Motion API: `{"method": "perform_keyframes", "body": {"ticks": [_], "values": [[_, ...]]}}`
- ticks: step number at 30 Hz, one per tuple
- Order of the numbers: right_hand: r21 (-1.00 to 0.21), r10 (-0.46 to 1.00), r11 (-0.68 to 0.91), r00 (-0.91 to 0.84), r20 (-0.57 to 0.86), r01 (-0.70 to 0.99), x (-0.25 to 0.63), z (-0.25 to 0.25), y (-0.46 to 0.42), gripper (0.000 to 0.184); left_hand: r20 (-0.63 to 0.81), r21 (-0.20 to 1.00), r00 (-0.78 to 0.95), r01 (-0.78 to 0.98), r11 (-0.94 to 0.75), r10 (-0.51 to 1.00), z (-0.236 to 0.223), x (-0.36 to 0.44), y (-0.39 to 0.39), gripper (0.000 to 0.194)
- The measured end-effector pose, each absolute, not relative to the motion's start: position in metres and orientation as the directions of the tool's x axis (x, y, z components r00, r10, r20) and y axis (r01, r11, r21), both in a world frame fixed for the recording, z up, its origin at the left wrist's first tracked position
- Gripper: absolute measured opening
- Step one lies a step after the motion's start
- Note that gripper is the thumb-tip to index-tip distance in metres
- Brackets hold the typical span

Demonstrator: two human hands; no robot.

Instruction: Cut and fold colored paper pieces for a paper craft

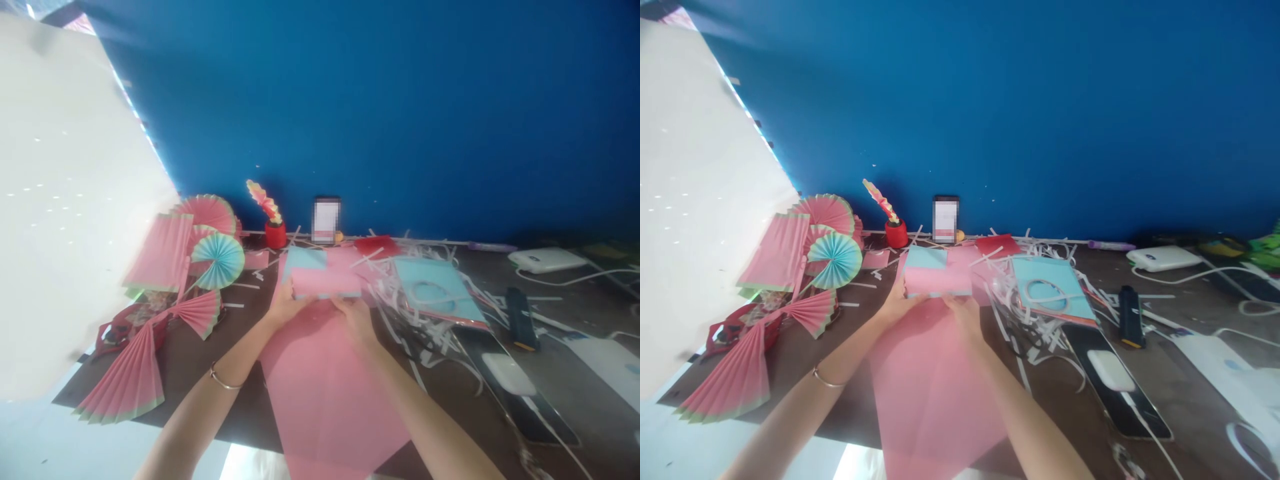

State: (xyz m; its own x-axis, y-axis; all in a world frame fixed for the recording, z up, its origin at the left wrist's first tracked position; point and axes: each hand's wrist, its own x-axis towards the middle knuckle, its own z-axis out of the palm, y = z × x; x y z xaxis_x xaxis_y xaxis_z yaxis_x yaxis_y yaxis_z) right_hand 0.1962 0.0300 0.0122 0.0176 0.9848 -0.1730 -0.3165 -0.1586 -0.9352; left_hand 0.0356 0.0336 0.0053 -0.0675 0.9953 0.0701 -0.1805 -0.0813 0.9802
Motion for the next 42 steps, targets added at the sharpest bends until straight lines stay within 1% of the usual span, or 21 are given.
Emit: {"method": "perform_keyframes", "body": {"ticks": [2,5,10,14,16,19,22,24,26,29,32,34,37,42], "values": [[-0.916,0.984,-0.16,0.011,-0.176,-0.369,0.196,0.011,0.031,0.034,0.073,0.978,-0.04,-0.195,-0.079,0.997,0.003,0.035,0.035,0.07],[-0.904,0.981,-0.17,0.018,-0.193,-0.393,0.196,0.01,0.032,0.029,0.064,0.975,-0.023,-0.214,-0.067,0.998,0.003,0.034,0.035,0.069],[-0.886,0.987,-0.155,-0.031,-0.157,-0.438,0.197,0.008,0.033,0.025,0.037,0.968,0.006,-0.248,-0.035,0.999,0.004,0.032,0.034,0.063],[-0.898,0.992,-0.117,-0.014,-0.123,-0.424,0.197,0.008,0.033,0.027,-0.001,0.95,0.032,-0.313,0.011,0.999,0.003,0.032,0.034,0.063],[-0.912,0.995,-0.092,-0.012,-0.095,-0.4,0.198,0.007,0.033,0.027,0.011,0.935,0.06,-0.353,0.011,0.998,0.004,0.032,0.034,0.064],[-0.938,0.997,-0.073,-0.016,-0.072,-0.34,0.2,0.004,0.035,0.028,0.035,0.913,0.086,-0.407,0.003,0.996,0.005,0.03,0.033,0.068],[-0.969,1.0,-0.013,0.01,-0.016,-0.248,0.206,0.001,0.038,0.03,0.001,0.888,0.133,-0.455,0.06,0.991,0.006,0.025,0.034,0.072],[-0.98,1.0,-0.001,-0.016,0.002,-0.201,0.21,0.001,0.041,0.03,0.006,0.851,0.147,-0.519,0.072,0.989,0.007,0.021,0.035,0.072],[-0.988,0.997,-0.033,-0.071,-0.022,-0.152,0.213,0.003,0.042,0.03,0.044,0.805,0.097,-0.593,0.023,0.994,0.008,0.016,0.038,0.066],[-0.997,0.992,-0.048,-0.122,-0.039,-0.066,0.216,0.007,0.044,0.03,0.065,0.755,-0.035,-0.652,-0.072,0.997,0.007,0.011,0.044,0.055],[-1.0,0.992,0.013,-0.129,0.013,-0.003,0.217,0.01,0.045,0.032,0.054,0.746,-0.13,-0.654,-0.127,0.99,0.002,0.009,0.049,0.053],[-0.995,0.994,0.067,-0.093,0.061,0.071,0.218,0.01,0.045,0.033,0.057,0.755,-0.152,-0.64,-0.143,0.987,0.0,0.01,0.051,0.052],[-0.976,0.992,0.125,-0.024,0.122,0.177,0.22,0.01,0.045,0.032,0.058,0.771,-0.168,-0.619,-0.151,0.984,-0.001,0.013,0.051,0.045],[-0.966,0.989,0.137,0.015,0.144,0.22,0.222,0.011,0.046,0.027,-0.003,0.816,-0.141,-0.572,-0.079,0.99,0.005,0.009,0.048,0.037]]}}
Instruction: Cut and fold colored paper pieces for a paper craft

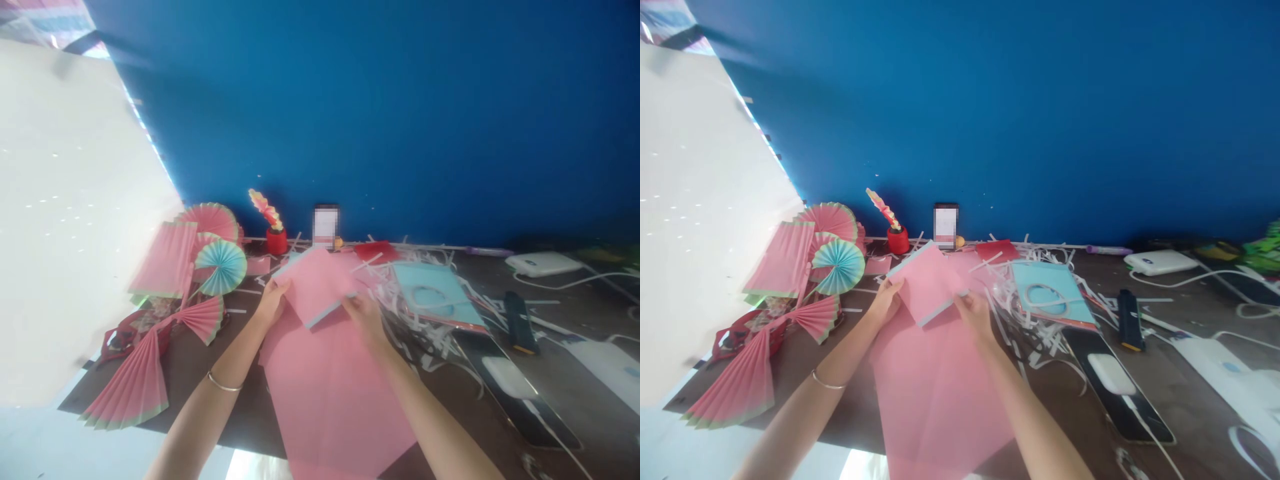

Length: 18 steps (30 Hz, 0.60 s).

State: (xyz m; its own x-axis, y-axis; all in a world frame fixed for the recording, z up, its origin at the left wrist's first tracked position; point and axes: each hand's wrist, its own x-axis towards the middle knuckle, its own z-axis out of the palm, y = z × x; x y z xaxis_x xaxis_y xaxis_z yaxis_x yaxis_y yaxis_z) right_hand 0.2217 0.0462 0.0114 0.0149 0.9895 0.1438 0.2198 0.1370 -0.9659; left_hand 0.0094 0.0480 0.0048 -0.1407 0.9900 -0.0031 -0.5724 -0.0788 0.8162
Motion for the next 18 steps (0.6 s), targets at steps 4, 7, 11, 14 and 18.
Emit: {"method": "perform_keyframes", "body": {"ticks": [4,7,11,14,18], "values": [[-0.968,0.988,0.152,-0.05,0.145,0.201,0.2239,0.0122,0.048,0.025,-0.036,0.852,-0.184,-0.52,-0.066,0.982,0.002,0.0022,0.0499,0.04],[-0.967,0.987,0.161,-0.006,0.163,0.199,0.2268,0.0128,0.0489,0.024,-0.021,0.865,-0.195,-0.496,-0.08,0.981,-0.0015,0.0002,0.0517,0.041],[-0.925,0.973,0.175,0.085,0.215,0.338,0.2313,0.0133,0.0508,0.023,-0.035,0.882,-0.081,-0.472,-0.007,0.996,0.0001,-0.0009,0.0501,0.05],[-0.91,0.969,0.189,0.077,0.233,0.368,0.2318,0.0123,0.0523,0.021,-0.094,0.925,-0.056,-0.374,0.067,0.994,0.0018,-0.0005,0.0478,0.045],[-0.921,0.968,0.229,0.022,0.248,0.316,0.2293,0.01,0.0528,0.021,-0.001,0.998,-0.135,-0.057,-0.007,0.991,0.0004,0.0029,0.0455,0.034]]}}
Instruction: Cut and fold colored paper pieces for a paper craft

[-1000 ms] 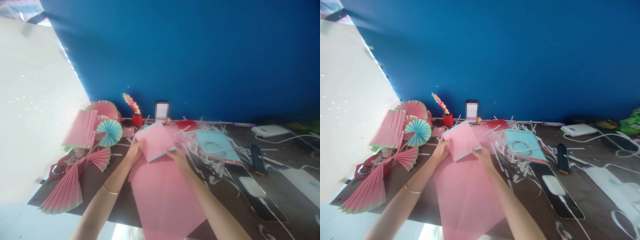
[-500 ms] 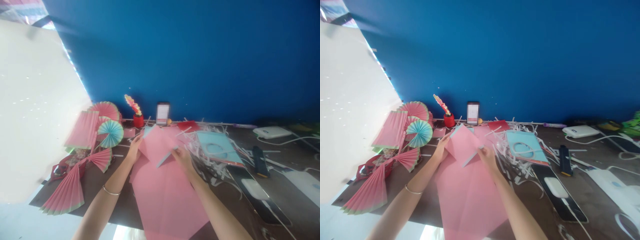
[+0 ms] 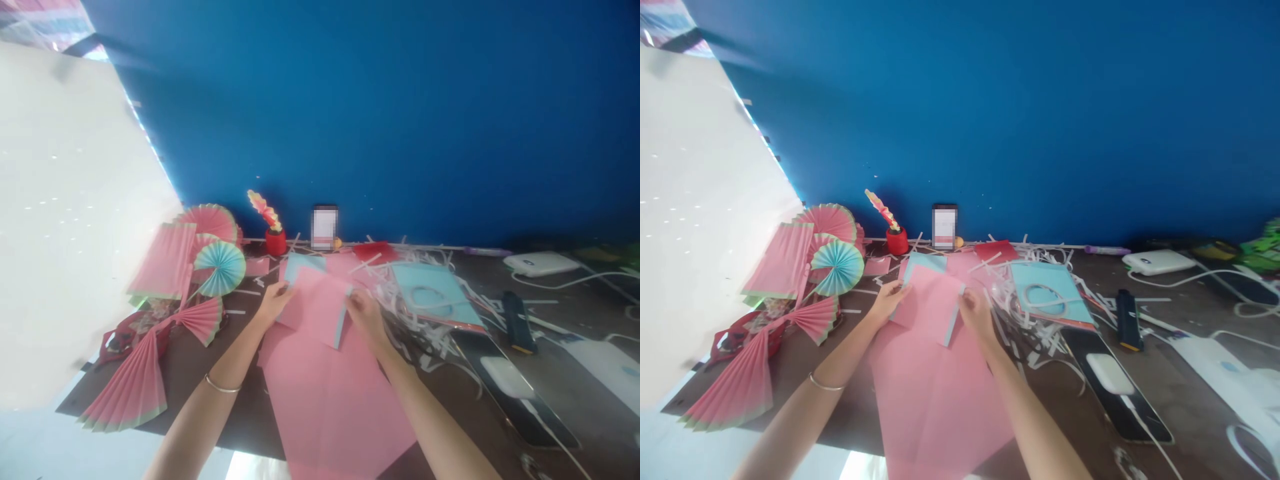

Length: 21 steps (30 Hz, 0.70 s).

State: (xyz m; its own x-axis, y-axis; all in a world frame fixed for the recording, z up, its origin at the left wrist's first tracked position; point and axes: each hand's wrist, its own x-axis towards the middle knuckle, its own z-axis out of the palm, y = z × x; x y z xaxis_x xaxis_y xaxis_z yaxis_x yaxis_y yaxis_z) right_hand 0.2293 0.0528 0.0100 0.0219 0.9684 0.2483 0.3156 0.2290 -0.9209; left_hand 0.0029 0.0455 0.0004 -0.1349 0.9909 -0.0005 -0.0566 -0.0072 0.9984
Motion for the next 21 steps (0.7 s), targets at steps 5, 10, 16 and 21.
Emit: {"method": "perform_keyframes", "body": {"ticks": [5,10,16,21], "values": [[-0.915,0.964,0.211,0.08,0.252,0.344,0.2321,0.0113,0.0522,0.027,0.077,0.995,-0.115,0.073,-0.069,0.99,-0.0003,0.0052,0.0435,0.034],[-0.921,0.962,0.203,0.109,0.252,0.332,0.2347,0.0156,0.0494,0.03,0.129,0.991,-0.108,0.037,-0.125,0.986,0.0007,0.0052,0.0431,0.034],[-0.97,0.97,0.2,0.109,0.215,0.136,0.2296,0.0153,0.047,0.034,0.177,0.984,-0.223,0.027,-0.176,0.959,-0.0027,0.0021,0.0468,0.034],[-0.964,0.976,0.217,-0.011,0.218,0.156,0.2254,0.0111,0.0446,0.033,0.193,0.978,-0.305,-0.02,-0.209,0.932,-0.0056,-0.0021,0.0484,0.033]]}}
